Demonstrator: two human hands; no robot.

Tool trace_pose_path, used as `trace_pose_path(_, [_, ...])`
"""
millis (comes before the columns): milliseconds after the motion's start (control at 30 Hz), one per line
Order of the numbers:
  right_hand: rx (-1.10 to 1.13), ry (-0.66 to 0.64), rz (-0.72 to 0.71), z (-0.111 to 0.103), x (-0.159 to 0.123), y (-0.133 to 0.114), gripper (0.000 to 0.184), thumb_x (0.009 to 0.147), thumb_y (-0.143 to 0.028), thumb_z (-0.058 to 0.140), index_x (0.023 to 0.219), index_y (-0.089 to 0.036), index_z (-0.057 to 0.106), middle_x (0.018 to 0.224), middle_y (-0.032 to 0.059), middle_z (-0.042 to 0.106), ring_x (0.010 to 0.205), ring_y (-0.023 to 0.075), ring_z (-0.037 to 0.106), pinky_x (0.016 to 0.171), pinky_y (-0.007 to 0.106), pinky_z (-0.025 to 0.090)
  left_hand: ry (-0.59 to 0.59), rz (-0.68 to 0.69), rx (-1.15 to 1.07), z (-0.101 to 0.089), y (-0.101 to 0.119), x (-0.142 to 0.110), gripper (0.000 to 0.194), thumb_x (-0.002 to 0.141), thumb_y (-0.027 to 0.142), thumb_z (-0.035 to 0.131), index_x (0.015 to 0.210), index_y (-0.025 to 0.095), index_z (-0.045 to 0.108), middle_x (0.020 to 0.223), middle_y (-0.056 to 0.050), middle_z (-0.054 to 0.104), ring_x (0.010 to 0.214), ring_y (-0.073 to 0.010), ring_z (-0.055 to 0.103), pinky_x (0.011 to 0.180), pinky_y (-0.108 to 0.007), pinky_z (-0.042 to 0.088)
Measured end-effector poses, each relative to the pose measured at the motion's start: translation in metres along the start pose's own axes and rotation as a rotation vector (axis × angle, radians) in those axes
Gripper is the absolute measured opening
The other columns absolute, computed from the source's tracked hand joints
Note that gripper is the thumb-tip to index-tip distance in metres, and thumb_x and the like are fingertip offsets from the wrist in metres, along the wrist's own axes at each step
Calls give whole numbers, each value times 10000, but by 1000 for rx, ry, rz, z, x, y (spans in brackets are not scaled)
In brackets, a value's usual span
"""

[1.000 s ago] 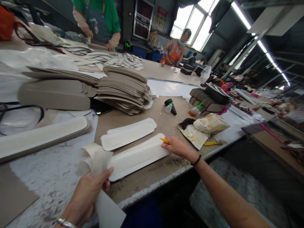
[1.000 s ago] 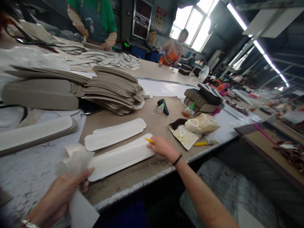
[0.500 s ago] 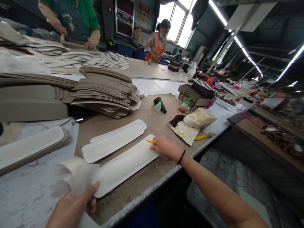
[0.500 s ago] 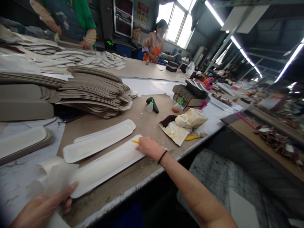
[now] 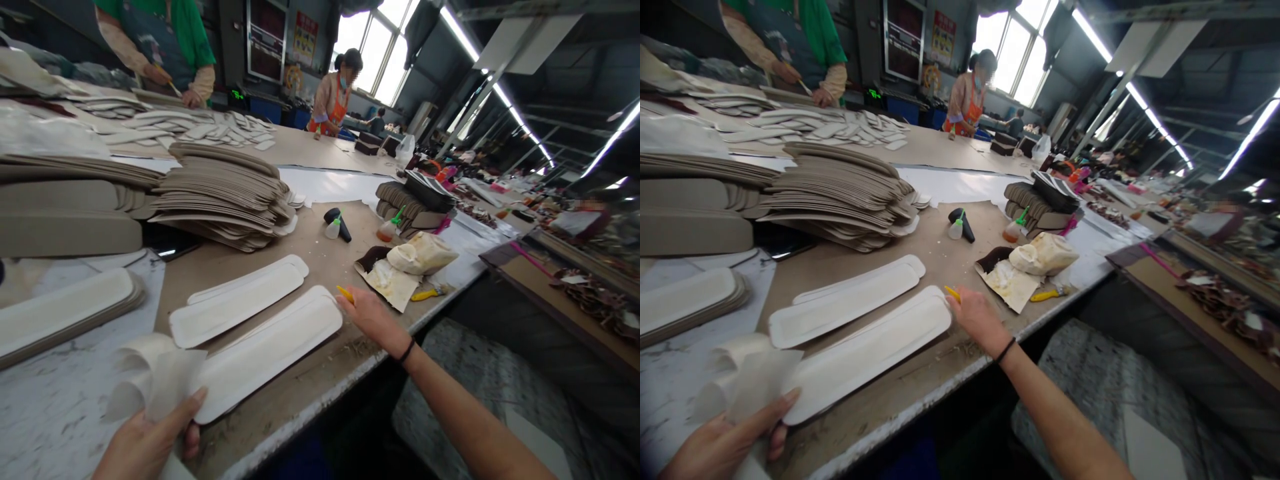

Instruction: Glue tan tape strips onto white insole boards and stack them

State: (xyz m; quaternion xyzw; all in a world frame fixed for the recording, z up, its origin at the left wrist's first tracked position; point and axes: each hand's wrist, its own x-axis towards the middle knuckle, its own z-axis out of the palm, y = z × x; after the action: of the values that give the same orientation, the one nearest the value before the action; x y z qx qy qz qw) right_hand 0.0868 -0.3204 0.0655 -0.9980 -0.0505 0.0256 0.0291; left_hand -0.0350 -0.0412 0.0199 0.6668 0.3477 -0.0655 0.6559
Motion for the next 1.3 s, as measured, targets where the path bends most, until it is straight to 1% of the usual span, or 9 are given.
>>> trace_pose_path(233, [313, -14, 26, 14, -18, 4, 282, 957, -299, 410, 847, -136, 612, 679, 54, 638, 616, 174, 584, 587, 252, 387, -32, -91, -153, -8, -7, 10, 451, 380, 532, 783, 462, 172, 523, 406, -22, 513, 400, -106, 436, 394, -197, 359])
trace_pose_path(400, [129, 66, -89, 20, -29, -4, 267, 951, -298, 447, 870, -142, 648, 822, 93, 657, 764, 217, 614, 702, 289, 431, -46, -125, -205, -10, 4, -1, 466, 340, 520, 780, 511, 172, 521, 418, -4, 514, 407, -100, 417, 416, -206, 329])
trace_pose_path(567, [-75, 51, -69, 32, -40, -22, 242, 956, -221, 456, 1104, -144, 631, 996, 115, 639, 844, 218, 623, 728, 284, 459, 28, 37, 20, -13, -2, 0, 478, 456, 622, 675, 411, 174, 514, 437, -60, 552, 446, -143, 458, 489, -270, 358])
trace_pose_path(700, [-88, 23, -19, 29, -45, -33, 308, 951, -208, 457, 1224, -131, 578, 1039, 133, 619, 867, 222, 622, 747, 291, 479, 99, 119, 70, -15, -13, 2, 433, 532, 591, 688, 569, 184, 544, 440, -35, 566, 448, -178, 481, 492, -293, 374])
trace_pose_path(800, [67, 76, -27, 23, -46, -33, 313, 939, -191, 447, 1214, -111, 576, 1040, 151, 619, 945, 241, 610, 827, 324, 481, 104, 120, -12, -16, -19, 1, 438, 538, 571, 725, 648, 193, 533, 450, -14, 570, 455, -184, 497, 467, -280, 361])
trace_pose_path(900, [383, 146, -21, 18, -47, -31, 291, 917, -238, 444, 1139, -118, 589, 1000, 141, 631, 932, 237, 615, 815, 340, 497, 103, 87, -73, -18, -22, -2, 435, 514, 559, 743, 520, 190, 512, 442, -25, 547, 451, -168, 484, 424, -262, 316])
trace_pose_path(967, [664, 100, 56, 15, -46, -31, 319, 897, -354, 457, 1091, -130, 575, 831, 91, 635, 716, 203, 622, 632, 308, 512, 109, 69, -122, -20, -20, -6, 435, 511, 532, 760, 479, 179, 508, 446, -24, 539, 456, -151, 474, 418, -245, 306])
trace_pose_path(1067, [1051, 8, 198, 11, -43, -33, 472, 775, -567, 559, 999, -153, 527, 550, -36, 515, 417, 113, 458, 398, 219, 378, 78, 38, -224, -23, -13, -15, 450, 512, 507, 798, 498, 159, 512, 449, -6, 527, 459, -116, 453, 441, -213, 336])
trace_pose_path(1300, [1311, -199, 327, 1, -41, -39, 599, 477, -605, 794, 712, -178, 447, 444, -95, 407, 364, 26, 329, 334, 131, 222, -111, -75, -449, -36, -5, -16, 517, 467, 469, 886, 620, 153, 507, 443, 44, 465, 413, -63, 376, 381, -152, 317])
